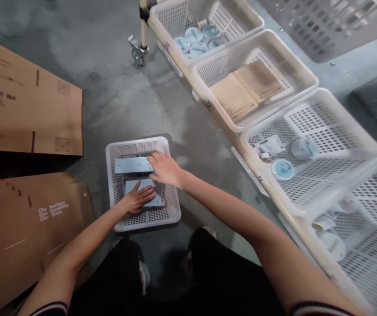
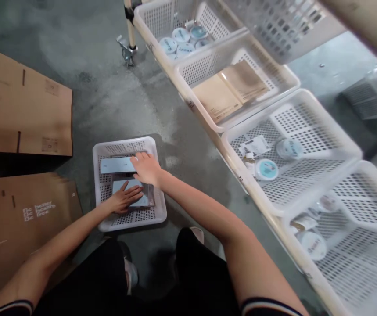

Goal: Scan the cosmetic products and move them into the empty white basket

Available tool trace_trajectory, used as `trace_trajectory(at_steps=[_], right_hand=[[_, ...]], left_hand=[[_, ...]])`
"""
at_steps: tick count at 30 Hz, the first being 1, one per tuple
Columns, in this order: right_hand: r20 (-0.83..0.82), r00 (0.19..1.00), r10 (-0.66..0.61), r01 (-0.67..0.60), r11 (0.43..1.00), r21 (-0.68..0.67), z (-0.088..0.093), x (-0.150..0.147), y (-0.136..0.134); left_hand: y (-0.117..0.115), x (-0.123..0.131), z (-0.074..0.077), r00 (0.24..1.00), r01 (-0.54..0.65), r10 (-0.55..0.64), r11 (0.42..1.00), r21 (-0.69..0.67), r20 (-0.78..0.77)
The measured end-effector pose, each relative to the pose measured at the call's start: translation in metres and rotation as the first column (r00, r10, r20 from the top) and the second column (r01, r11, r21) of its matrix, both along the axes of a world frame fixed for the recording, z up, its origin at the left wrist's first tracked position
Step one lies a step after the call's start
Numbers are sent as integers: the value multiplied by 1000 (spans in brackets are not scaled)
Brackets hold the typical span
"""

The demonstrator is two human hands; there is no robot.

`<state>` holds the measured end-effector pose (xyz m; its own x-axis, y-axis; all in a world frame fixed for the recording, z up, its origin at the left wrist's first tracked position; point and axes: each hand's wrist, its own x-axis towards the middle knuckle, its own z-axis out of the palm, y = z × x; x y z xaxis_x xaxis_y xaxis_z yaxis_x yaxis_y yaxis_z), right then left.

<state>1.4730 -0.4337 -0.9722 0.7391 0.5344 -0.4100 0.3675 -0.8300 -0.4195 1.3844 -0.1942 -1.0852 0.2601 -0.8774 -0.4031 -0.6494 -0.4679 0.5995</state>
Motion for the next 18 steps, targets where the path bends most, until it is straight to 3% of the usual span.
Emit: trace_trajectory(at_steps=[3, 5, 8, 10, 12, 14, 16, 17, 18], right_hand=[[-1, 999, -32, 32, 998, 46, -8, 29, 27], [-47, 998, -52, 54, 997, 51, -16, 44, 36], [-97, 994, -41, 49, 996, 81, -19, 66, 33], [-70, 997, -42, 48, 995, 93, -7, 78, 24], [3, 999, -42, 41, 994, 99, 20, 82, 10], [91, 995, -26, 15, 994, 113, 63, 79, -12], [254, 966, -52, 15, 990, 143, 119, 72, -47], [403, 908, -110, 41, 984, 176, 151, 68, -69], [561, 802, -207, 95, 970, 222, 184, 67, -96]], left_hand=[[3, -18, -1, 991, -93, 88, 994, 55, 96], [7, -31, 3, 991, -73, 60, 992, 104, 122], [12, -49, 9, 969, -109, 75, 985, 135, 234], [14, -53, 12, 912, -197, 163, 979, 55, 375], [11, -44, 11, 817, -302, 289, 952, -57, 499], [4, -21, 6, 723, -412, 400, 904, -114, 563], [-5, 10, -2, 665, -519, 466, 850, -88, 584], [-9, 25, -6, 664, -558, 477, 829, -43, 577], [-13, 39, -10, 676, -586, 479, 810, 14, 559]])
